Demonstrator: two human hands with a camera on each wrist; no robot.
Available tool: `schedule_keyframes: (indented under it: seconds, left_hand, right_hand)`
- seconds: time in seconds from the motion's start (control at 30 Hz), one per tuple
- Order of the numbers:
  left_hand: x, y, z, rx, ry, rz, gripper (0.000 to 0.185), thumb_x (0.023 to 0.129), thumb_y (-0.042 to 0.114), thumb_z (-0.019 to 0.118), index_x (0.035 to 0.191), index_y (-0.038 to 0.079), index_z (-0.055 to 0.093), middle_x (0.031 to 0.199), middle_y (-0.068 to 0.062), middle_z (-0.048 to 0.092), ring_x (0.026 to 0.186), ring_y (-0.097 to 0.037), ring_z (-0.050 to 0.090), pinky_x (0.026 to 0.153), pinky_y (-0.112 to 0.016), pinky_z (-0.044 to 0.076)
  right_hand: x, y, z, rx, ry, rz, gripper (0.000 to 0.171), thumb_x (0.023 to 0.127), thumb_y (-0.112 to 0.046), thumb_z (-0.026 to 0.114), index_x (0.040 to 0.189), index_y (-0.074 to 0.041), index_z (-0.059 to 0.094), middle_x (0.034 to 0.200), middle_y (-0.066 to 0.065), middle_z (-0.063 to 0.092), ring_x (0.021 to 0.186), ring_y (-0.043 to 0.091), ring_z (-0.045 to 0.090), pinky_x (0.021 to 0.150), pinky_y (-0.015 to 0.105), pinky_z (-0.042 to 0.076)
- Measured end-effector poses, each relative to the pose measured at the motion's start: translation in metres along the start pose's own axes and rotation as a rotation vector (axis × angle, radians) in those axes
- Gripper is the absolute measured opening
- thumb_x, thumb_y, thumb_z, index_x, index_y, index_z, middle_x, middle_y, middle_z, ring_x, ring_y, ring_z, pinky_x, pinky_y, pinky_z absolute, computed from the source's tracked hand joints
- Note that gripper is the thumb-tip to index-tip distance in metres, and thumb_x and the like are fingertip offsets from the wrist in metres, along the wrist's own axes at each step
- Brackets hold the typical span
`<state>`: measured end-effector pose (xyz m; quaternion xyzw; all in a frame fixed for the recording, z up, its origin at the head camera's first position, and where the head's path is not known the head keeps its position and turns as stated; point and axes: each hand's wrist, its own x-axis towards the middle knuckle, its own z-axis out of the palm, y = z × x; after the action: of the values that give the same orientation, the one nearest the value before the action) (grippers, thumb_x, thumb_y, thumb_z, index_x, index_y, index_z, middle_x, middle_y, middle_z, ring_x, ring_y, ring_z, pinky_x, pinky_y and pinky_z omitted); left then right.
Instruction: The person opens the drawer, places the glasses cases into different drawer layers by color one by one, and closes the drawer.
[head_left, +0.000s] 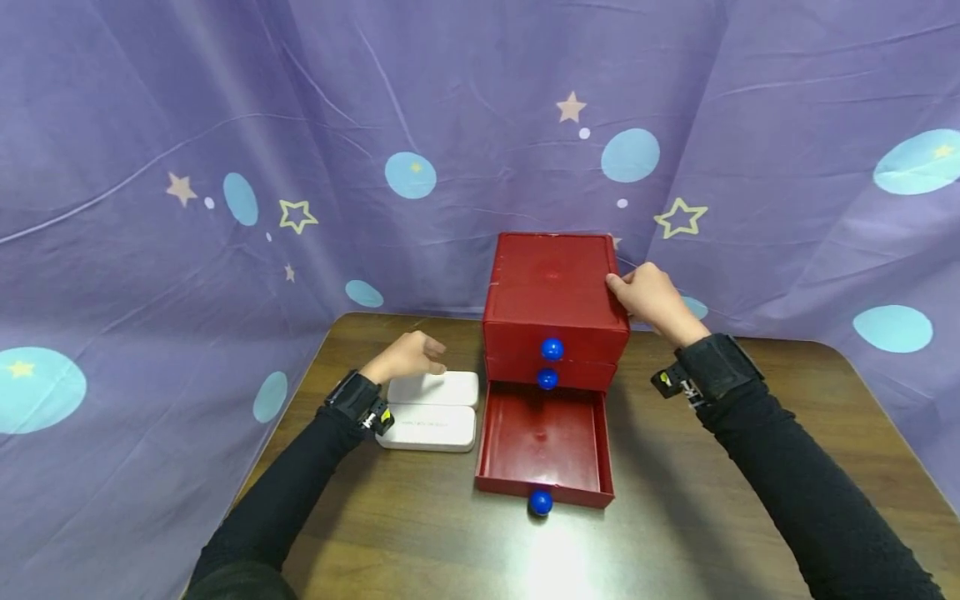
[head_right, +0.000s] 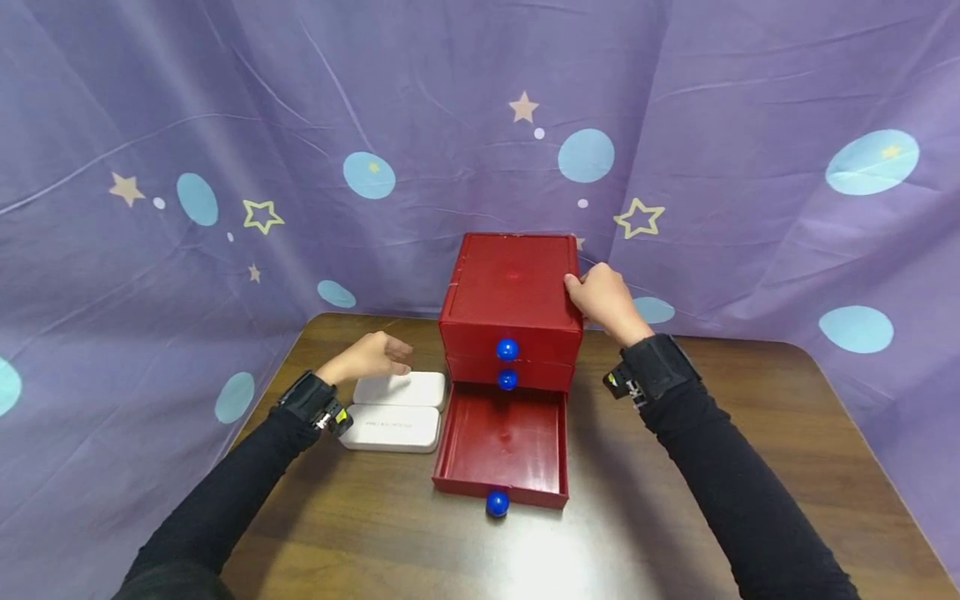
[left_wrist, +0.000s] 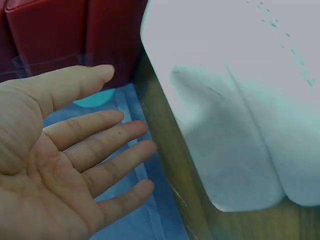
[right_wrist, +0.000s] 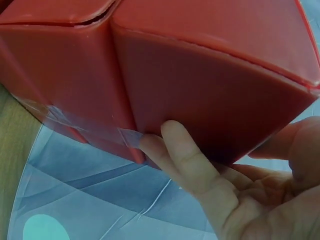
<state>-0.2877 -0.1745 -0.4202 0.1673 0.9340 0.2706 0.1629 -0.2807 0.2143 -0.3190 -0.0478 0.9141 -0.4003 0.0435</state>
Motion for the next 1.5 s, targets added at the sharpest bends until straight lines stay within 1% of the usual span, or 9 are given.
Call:
schedule_keyframes:
  seconds: [0.23,0.37,0.47,0.7,1.0,1.1,1.27,1.33,1.5]
  left_hand:
    - [0.000,-0.005,0.000,0.029,-0.066,-0.020,0.060,0.081,0.009,0.082,0.135,-0.008,0.060,0.133,-0.024,0.066,0.126,-0.037,0.063,0.109,-0.045,0.052]
    - [0.001,-0.006,0.003,0.070,-0.092,-0.025,0.064,0.079,0.007,0.084,0.136,-0.006,0.060,0.137,-0.024,0.064,0.131,-0.037,0.059,0.112,-0.046,0.049]
    - [0.002,-0.008,0.005,0.093,-0.101,-0.037,0.065,0.077,0.005,0.086,0.136,-0.005,0.061,0.137,-0.024,0.063,0.131,-0.036,0.059,0.113,-0.045,0.049]
    - [0.005,-0.012,0.010,0.116,-0.109,-0.060,0.066,0.076,0.005,0.086,0.136,-0.004,0.061,0.139,-0.023,0.063,0.131,-0.034,0.059,0.112,-0.044,0.049]
    - [0.006,-0.015,0.014,0.122,-0.092,-0.057,0.063,0.079,0.002,0.085,0.137,-0.003,0.061,0.138,-0.022,0.064,0.131,-0.035,0.059,0.112,-0.044,0.049]
    - [0.006,-0.017,0.015,0.119,-0.095,-0.070,0.063,0.079,0.001,0.085,0.137,-0.002,0.061,0.139,-0.021,0.063,0.132,-0.035,0.058,0.113,-0.044,0.049]
    - [0.004,-0.017,0.013,0.114,-0.151,-0.085,0.063,0.079,-0.001,0.084,0.138,-0.002,0.061,0.143,-0.019,0.061,0.137,-0.034,0.054,0.115,-0.043,0.047]
    - [0.002,-0.016,0.011,0.122,-0.175,-0.064,0.064,0.077,0.000,0.085,0.137,-0.002,0.062,0.142,-0.019,0.061,0.136,-0.034,0.055,0.113,-0.041,0.049]
    - [0.003,-0.015,0.009,0.134,-0.213,-0.055,0.068,0.072,-0.004,0.085,0.136,-0.001,0.063,0.142,-0.018,0.062,0.136,-0.031,0.055,0.112,-0.038,0.049]
  right_hand:
    - [0.002,0.001,-0.005,-0.049,0.011,-0.006,0.051,0.108,-0.027,0.047,0.100,0.018,0.072,0.079,0.021,0.073,0.060,0.009,0.067,0.058,0.031,0.064]
    - [0.004,0.001,-0.008,-0.100,0.028,-0.016,0.052,0.108,-0.027,0.047,0.088,0.013,0.074,0.069,0.013,0.072,0.056,0.008,0.065,0.054,0.028,0.060]
    - [0.004,0.001,-0.010,-0.113,0.020,-0.027,0.052,0.108,-0.027,0.047,0.086,0.012,0.074,0.069,0.014,0.073,0.056,0.009,0.066,0.052,0.027,0.058]
    - [0.002,0.000,-0.013,-0.101,-0.023,-0.029,0.051,0.108,-0.025,0.045,0.099,0.018,0.072,0.084,0.026,0.075,0.065,0.017,0.073,0.057,0.033,0.064]
    - [0.004,-0.001,-0.012,-0.113,-0.041,-0.023,0.052,0.108,-0.026,0.045,0.098,0.017,0.072,0.078,0.021,0.075,0.062,0.015,0.072,0.057,0.032,0.063]
    - [0.004,-0.001,-0.009,-0.110,-0.049,-0.023,0.051,0.108,-0.025,0.045,0.101,0.018,0.071,0.081,0.022,0.075,0.064,0.016,0.073,0.058,0.033,0.064]
    - [0.004,-0.002,-0.007,-0.115,-0.053,-0.026,0.051,0.109,-0.025,0.045,0.103,0.019,0.070,0.088,0.028,0.075,0.069,0.022,0.075,0.060,0.034,0.064]
    - [0.004,-0.003,-0.007,-0.113,-0.054,-0.026,0.051,0.109,-0.025,0.045,0.104,0.019,0.070,0.089,0.029,0.075,0.070,0.024,0.076,0.061,0.034,0.064]
    - [0.004,-0.003,-0.005,-0.110,-0.049,-0.032,0.051,0.108,-0.025,0.046,0.102,0.018,0.071,0.086,0.026,0.075,0.068,0.022,0.076,0.060,0.033,0.064]
